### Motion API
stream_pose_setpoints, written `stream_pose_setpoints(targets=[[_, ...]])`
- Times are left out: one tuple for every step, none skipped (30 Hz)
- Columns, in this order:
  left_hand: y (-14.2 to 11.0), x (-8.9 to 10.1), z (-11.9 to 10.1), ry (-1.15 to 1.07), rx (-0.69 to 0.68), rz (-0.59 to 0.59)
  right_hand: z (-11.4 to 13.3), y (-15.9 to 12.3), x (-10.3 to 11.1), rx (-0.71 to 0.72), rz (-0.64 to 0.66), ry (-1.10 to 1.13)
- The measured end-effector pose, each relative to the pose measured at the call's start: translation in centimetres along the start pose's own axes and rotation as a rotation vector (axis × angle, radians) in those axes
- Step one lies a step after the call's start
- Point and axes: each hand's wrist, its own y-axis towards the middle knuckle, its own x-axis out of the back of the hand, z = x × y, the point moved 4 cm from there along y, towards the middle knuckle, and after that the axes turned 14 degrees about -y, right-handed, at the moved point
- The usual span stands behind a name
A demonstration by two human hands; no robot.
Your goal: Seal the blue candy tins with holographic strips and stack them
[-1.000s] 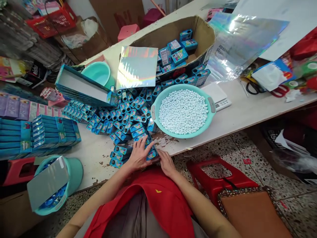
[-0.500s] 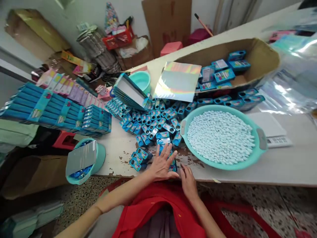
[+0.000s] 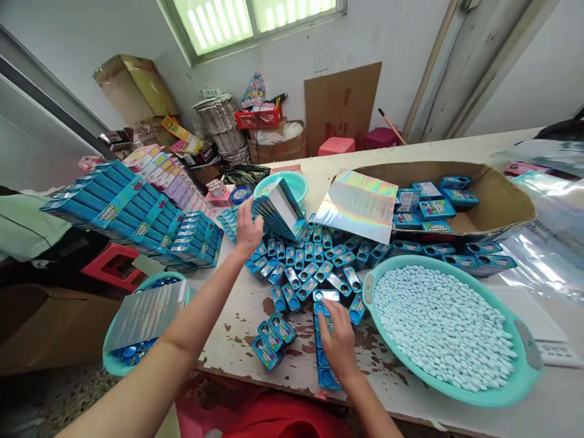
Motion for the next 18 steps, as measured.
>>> stream_pose_setpoints(targets=[[2.3, -0.1, 1.0, -0.017, -0.012, 0.019, 1.4, 3.1, -1.5, 0.013, -0.01, 0.037], [4.0, -0.5, 1.9, -0.042, -0.036, 0.08, 2.7, 6.4, -3.1, 0.024, -0.011, 0.074], [5.2, -1.1, 2.7, -0.071, -0.065, 0.147, 4.0, 9.7, -4.9, 0.025, -0.004, 0.109], [5.9, -1.7, 3.4, -0.101, -0.095, 0.208, 5.1, 12.9, -6.7, 0.024, -0.004, 0.115], [6.2, -2.3, 4.0, -0.13, -0.123, 0.253, 6.0, 15.8, -8.4, 0.017, 0.007, 0.124], [6.4, -2.7, 4.5, -0.155, -0.145, 0.274, 6.5, 18.4, -10.1, -0.026, 0.044, 0.169], [6.4, -3.1, 4.9, -0.172, -0.161, 0.276, 6.6, 20.4, -11.6, -0.095, 0.075, 0.221], [6.4, -3.4, 5.3, -0.182, -0.171, 0.272, 6.6, 22.0, -12.7, -0.128, 0.086, 0.227], [6.5, -3.7, 5.6, -0.189, -0.173, 0.272, 6.3, 23.0, -13.4, -0.168, 0.083, 0.23], [6.5, -4.0, 5.9, -0.194, -0.172, 0.276, 6.0, 23.7, -13.6, -0.204, 0.065, 0.224], [6.6, -4.3, 6.0, -0.2, -0.17, 0.283, 5.6, 23.9, -13.3, -0.234, 0.039, 0.207], [6.8, -4.6, 6.1, -0.208, -0.168, 0.29, 5.3, 23.8, -12.6, -0.268, -0.008, 0.198], [6.9, -4.9, 6.1, -0.217, -0.169, 0.299, 5.1, 23.5, -11.3, -0.299, -0.08, 0.203], [7.0, -5.0, 6.0, -0.229, -0.171, 0.307, 5.3, 22.8, -9.6, -0.315, -0.172, 0.226], [7.0, -4.8, 5.9, -0.24, -0.172, 0.314, 5.7, 21.8, -7.8, -0.313, -0.269, 0.259], [7.0, -4.3, 5.8, -0.252, -0.171, 0.313, 6.3, 20.4, -5.8, -0.291, -0.368, 0.304], [6.7, -3.5, 5.9, -0.262, -0.165, 0.299, 7.4, 18.8, -4.1, -0.223, -0.419, 0.334], [6.3, -2.2, 6.3, -0.271, -0.151, 0.266, 8.6, 16.9, -2.9, -0.156, -0.403, 0.316]])
